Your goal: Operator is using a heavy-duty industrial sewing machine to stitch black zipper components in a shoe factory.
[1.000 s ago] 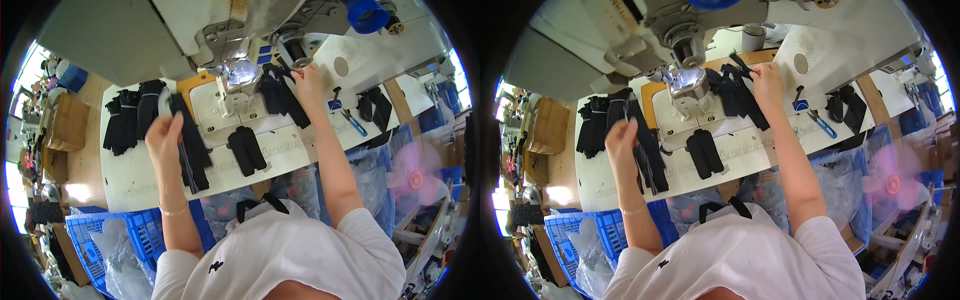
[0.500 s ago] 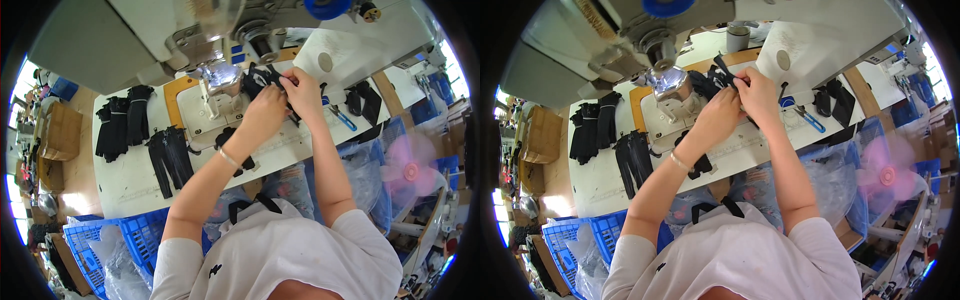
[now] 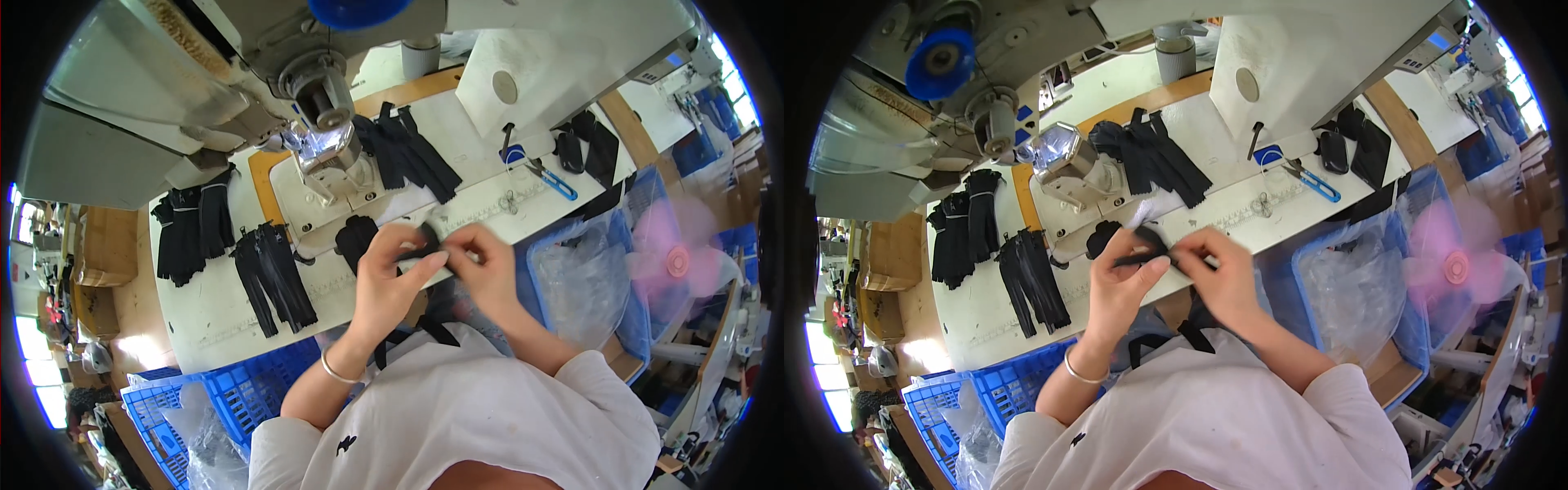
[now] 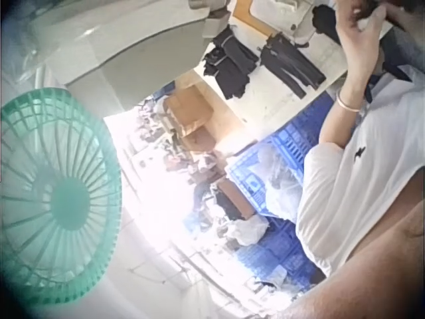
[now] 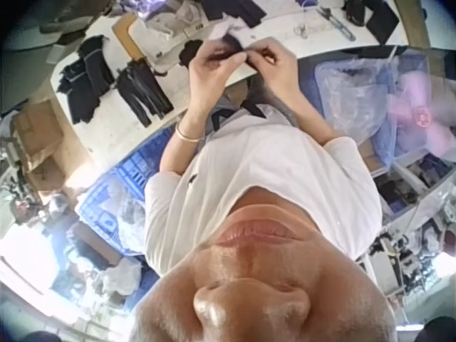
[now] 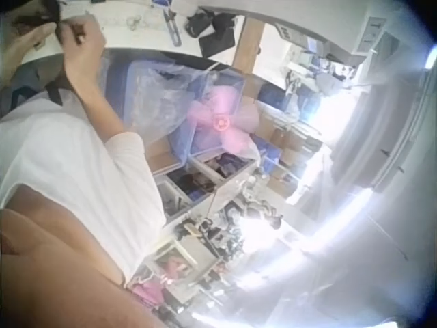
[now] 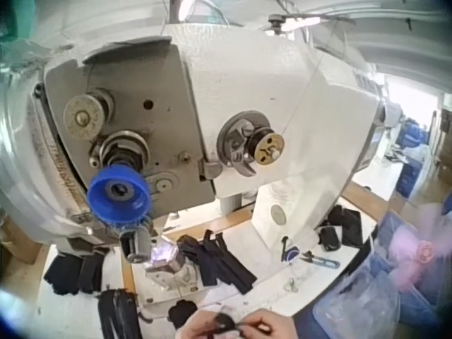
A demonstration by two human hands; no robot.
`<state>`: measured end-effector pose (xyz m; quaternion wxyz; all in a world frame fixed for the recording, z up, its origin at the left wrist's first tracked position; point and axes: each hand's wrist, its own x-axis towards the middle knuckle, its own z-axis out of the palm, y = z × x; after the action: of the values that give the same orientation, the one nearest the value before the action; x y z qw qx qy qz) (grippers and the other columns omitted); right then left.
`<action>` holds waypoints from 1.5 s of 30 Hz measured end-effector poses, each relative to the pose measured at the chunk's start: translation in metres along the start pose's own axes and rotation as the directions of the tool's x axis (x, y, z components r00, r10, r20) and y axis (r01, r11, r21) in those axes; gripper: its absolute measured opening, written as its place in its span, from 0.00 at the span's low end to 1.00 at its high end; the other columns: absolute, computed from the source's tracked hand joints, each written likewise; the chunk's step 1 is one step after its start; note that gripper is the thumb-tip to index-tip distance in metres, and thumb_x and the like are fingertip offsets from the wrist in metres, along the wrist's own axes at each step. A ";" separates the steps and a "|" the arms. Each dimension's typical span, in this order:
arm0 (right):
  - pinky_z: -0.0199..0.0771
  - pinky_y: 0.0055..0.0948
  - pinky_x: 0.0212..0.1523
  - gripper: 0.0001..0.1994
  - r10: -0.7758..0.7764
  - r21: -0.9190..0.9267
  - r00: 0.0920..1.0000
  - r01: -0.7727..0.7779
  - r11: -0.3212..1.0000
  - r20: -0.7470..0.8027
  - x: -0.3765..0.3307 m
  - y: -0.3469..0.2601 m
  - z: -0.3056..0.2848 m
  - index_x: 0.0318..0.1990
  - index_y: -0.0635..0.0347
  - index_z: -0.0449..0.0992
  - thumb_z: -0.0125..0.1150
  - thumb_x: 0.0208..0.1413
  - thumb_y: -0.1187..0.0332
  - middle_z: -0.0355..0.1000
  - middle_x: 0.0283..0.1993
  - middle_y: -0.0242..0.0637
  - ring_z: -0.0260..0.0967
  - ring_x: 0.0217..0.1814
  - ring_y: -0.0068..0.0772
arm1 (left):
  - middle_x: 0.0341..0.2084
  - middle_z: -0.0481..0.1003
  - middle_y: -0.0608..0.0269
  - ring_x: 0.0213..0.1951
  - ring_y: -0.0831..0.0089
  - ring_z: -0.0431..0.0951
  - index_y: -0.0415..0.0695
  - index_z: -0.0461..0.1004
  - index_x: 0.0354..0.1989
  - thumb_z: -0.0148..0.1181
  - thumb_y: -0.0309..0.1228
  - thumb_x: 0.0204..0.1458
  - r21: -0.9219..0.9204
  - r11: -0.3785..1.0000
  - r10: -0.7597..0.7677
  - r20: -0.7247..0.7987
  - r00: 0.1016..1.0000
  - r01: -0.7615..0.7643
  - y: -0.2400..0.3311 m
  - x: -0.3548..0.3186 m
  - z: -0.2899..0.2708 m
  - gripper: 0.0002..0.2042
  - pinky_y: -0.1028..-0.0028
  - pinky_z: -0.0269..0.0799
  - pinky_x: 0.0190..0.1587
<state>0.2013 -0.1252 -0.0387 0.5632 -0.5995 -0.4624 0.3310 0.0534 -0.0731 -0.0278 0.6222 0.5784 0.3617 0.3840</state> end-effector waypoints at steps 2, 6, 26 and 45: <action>0.67 0.22 0.30 0.03 -0.010 -0.058 0.990 0.018 0.998 0.140 -0.016 -0.014 0.006 0.31 0.64 0.74 0.62 0.50 0.76 0.72 0.26 0.36 0.69 0.28 0.24 | 0.30 0.72 0.67 0.35 0.80 0.72 0.38 0.74 0.38 0.66 0.25 0.47 -0.054 0.987 -0.156 -0.126 0.980 0.150 -0.004 -0.023 -0.005 0.11 0.81 0.67 0.40; 0.68 0.26 0.30 0.06 0.043 -0.127 0.948 -0.002 0.992 0.315 -0.042 -0.003 0.003 0.31 0.65 0.73 0.64 0.50 0.74 0.72 0.27 0.38 0.70 0.29 0.26 | 0.26 0.73 0.68 0.31 0.82 0.71 0.37 0.75 0.32 0.65 0.22 0.47 -0.123 0.992 -0.049 -0.342 0.939 0.006 0.003 -0.049 -0.029 0.06 0.82 0.66 0.36; 0.64 0.18 0.30 0.08 0.181 -0.038 0.960 -0.177 0.983 0.215 -0.002 0.011 0.034 0.34 0.68 0.75 0.64 0.52 0.71 0.71 0.24 0.31 0.63 0.27 0.15 | 0.31 0.74 0.56 0.38 0.57 0.73 0.37 0.76 0.36 0.65 0.28 0.43 0.885 0.462 0.482 -0.297 0.825 0.049 -0.041 -0.001 -0.062 0.12 0.65 0.67 0.43; 0.67 0.19 0.30 0.06 0.030 -0.008 0.953 -0.029 1.000 0.301 0.015 -0.036 0.051 0.35 0.66 0.78 0.65 0.49 0.74 0.75 0.29 0.33 0.67 0.27 0.18 | 0.32 0.77 0.63 0.33 0.80 0.76 0.34 0.76 0.39 0.61 0.19 0.50 -0.076 0.994 0.051 -0.308 0.950 -0.078 0.028 -0.029 -0.052 0.08 0.80 0.74 0.33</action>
<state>0.1533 -0.0949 -0.0094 0.4801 -0.5501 -0.5345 0.4258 -0.0077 -0.0749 -0.0030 0.5706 0.4960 0.4175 0.5042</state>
